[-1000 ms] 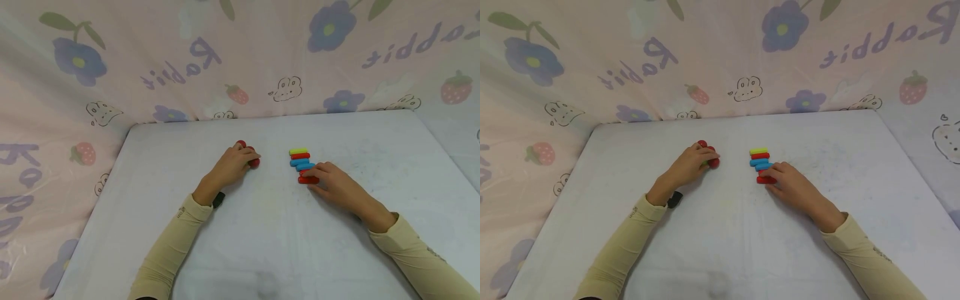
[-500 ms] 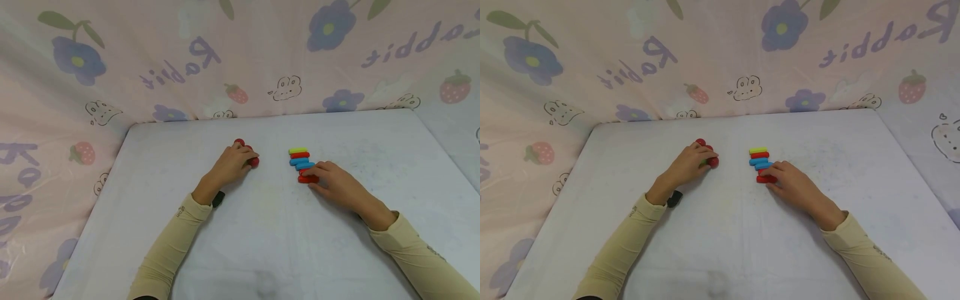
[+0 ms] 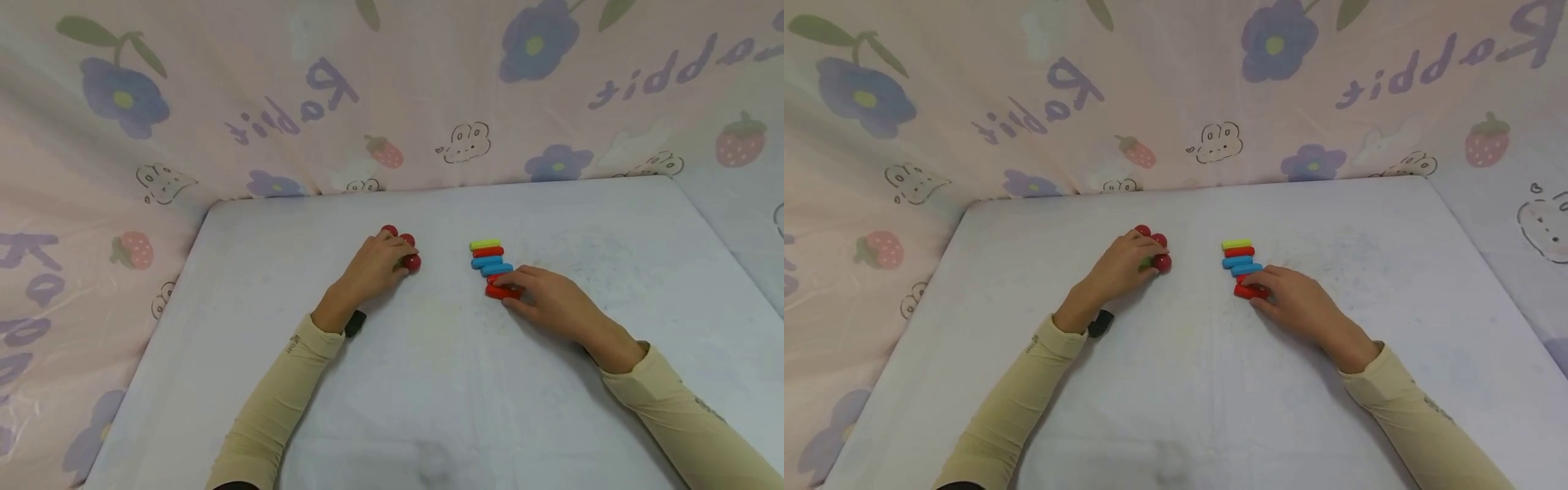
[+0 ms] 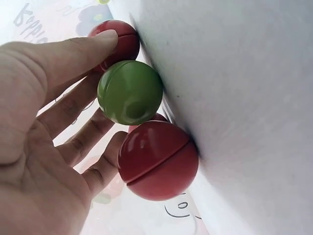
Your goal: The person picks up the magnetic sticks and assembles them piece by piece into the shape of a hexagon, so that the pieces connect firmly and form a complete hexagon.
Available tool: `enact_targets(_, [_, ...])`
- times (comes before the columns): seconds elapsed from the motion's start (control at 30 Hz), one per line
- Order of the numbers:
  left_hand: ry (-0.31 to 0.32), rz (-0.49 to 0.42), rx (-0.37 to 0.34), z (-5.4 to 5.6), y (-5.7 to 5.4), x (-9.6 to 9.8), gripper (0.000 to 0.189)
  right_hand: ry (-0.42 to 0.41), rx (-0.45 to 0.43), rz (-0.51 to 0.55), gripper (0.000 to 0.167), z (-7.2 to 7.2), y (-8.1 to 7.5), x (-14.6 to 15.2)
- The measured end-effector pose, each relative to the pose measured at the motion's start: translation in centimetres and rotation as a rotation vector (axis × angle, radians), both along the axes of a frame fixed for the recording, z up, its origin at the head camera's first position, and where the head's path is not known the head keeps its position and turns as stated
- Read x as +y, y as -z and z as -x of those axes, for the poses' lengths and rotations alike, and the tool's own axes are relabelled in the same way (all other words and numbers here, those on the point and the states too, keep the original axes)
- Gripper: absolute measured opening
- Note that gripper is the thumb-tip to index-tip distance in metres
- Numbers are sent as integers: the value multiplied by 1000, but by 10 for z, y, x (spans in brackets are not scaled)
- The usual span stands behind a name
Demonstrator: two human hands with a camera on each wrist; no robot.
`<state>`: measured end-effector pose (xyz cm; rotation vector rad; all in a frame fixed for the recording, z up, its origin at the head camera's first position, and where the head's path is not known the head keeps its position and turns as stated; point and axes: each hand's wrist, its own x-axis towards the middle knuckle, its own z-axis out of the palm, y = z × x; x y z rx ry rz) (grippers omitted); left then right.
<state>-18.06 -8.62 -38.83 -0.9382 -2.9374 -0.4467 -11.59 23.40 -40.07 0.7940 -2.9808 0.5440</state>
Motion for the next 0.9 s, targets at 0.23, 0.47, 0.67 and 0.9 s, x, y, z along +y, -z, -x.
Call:
enact_targets(0.23, [-10,-38,1,-5,2,-7,35,-20,-39,17,31,1,3,-3])
enact_targets(0.47, [-16,-100,2,-12,-7,-12,36,-5,-35,4,34,1,2,-3])
enact_targets(0.67, [-37,-136,-69,-25,-14,-15,36,-1,-34,7,34,1,0,0])
enact_targets(0.9, [-51,-152,-116,-46,-25,-20,39,-5,-23,13,34,0,-2,2])
